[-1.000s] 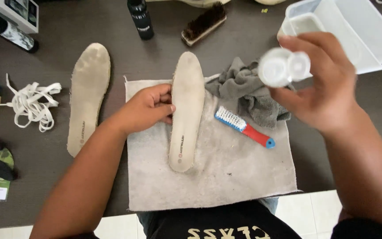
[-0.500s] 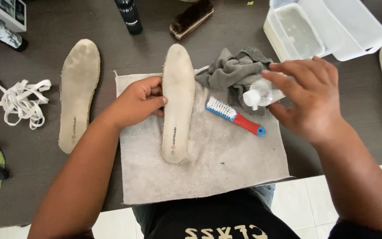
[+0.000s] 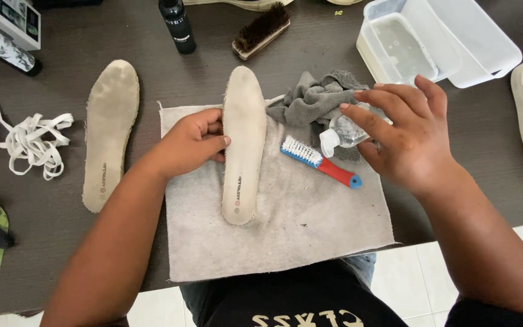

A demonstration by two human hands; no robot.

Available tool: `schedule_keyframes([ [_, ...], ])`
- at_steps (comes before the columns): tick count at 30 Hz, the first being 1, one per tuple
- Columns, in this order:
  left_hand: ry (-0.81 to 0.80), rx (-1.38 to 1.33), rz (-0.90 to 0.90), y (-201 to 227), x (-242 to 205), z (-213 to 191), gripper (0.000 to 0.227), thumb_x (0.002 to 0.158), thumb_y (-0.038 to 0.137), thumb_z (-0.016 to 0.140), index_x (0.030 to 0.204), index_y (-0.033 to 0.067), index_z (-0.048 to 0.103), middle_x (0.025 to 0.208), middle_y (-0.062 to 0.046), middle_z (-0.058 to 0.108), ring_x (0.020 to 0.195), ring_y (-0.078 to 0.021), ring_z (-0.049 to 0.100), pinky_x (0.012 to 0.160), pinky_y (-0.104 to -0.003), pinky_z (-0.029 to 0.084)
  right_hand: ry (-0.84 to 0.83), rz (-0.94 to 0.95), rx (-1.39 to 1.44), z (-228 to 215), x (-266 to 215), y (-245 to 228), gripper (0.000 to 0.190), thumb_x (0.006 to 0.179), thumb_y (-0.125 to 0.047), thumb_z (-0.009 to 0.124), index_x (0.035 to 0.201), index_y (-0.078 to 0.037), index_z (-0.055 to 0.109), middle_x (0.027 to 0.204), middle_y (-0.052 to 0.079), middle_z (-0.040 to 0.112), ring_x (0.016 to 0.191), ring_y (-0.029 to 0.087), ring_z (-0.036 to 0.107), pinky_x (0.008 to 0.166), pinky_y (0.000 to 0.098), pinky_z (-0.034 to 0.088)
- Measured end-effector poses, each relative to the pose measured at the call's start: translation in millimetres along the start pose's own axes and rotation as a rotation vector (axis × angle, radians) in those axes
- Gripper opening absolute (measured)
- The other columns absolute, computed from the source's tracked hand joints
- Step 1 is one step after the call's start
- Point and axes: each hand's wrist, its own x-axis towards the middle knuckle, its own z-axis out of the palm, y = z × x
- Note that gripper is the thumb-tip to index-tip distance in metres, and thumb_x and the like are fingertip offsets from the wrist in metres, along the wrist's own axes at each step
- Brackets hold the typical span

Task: The person scrubs a shoe insole with a small brush, wipes it with a cloth, applies liquid from a bottle, and scrubs again. The process is repeated on the same insole while a second insole remains untouched on the table.

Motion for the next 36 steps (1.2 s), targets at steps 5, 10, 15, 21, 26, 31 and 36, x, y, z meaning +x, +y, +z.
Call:
schedule_keyframes([
  [5,0.012,-0.015,-0.039,6,-3,1,0.039,0.096,0.004,0.055,0.134,0.0112,0.062,0.117,-0.005,0.072,0.107,-0.0154,0.069,0.085,-0.034,0.066,0.003,-0.018,0.001,-1,5,-1,0.051,0.077,-0.002,0.079,0.125,-0.02,0.077,0.129,0.006,0.073,0.121,0.027,0.068,0.117,0.05,0.031],
  [10,0.01,-0.02,-0.022,1,0,0,0.043,0.095,0.004,0.056,0.136,0.0112,0.062,0.112,-0.005,0.072,0.105,-0.0162,0.069,0.083,-0.035,0.066,0.007,-0.039,0.038,-4,12,-2,0.053,0.074,-0.002,0.075,0.125,-0.019,0.077,0.129,0.008,0.072,0.12,0.027,0.067,0.114,0.0508,0.033],
  [15,0.033,0.021,-0.052,19,-8,4,0.036,0.096,0.004,0.055,0.13,0.0111,0.065,0.109,-0.005,0.075,0.101,-0.0155,0.072,0.083,-0.033,0.067,0.022,-0.047,0.041,-2,16,-4,0.054,0.073,0.0,0.074,0.123,-0.019,0.077,0.128,0.007,0.073,0.119,0.027,0.068,0.113,0.0504,0.034],
  [21,0.018,-0.006,-0.014,5,-2,2,0.038,0.095,0.002,0.055,0.131,0.0106,0.064,0.106,-0.006,0.074,0.098,-0.0152,0.071,0.08,-0.033,0.067,0.025,-0.074,0.015,-1,22,-4,0.055,0.073,0.001,0.072,0.123,-0.02,0.079,0.128,0.007,0.074,0.119,0.029,0.069,0.115,0.0506,0.034],
  [26,0.014,-0.01,-0.029,7,-3,1,0.041,0.095,0.005,0.056,0.136,0.0104,0.062,0.115,-0.006,0.072,0.108,-0.0171,0.07,0.084,-0.034,0.067,0.033,-0.089,0.015,-2,29,-4,0.056,0.073,0.003,0.072,0.124,-0.019,0.079,0.127,0.008,0.074,0.118,0.029,0.069,0.116,0.0501,0.033],
  [31,-0.011,-0.009,0.029,1,0,0,0.041,0.095,0.001,0.055,0.135,0.0107,0.062,0.114,-0.005,0.074,0.102,-0.0151,0.071,0.08,-0.031,0.066,0.028,-0.086,0.032,0,30,-5,0.056,0.073,0.002,0.072,0.124,-0.02,0.078,0.128,0.007,0.073,0.118,0.029,0.07,0.115,0.0509,0.033],
  [36,0.006,0.004,-0.011,8,-4,2,0.042,0.094,0.002,0.055,0.134,0.0119,0.063,0.114,-0.003,0.074,0.101,-0.0135,0.071,0.082,-0.03,0.065,0.036,-0.098,0.027,0,32,-6,0.055,0.073,0.003,0.069,0.123,-0.019,0.079,0.127,0.008,0.074,0.118,0.029,0.069,0.116,0.0501,0.033],
])
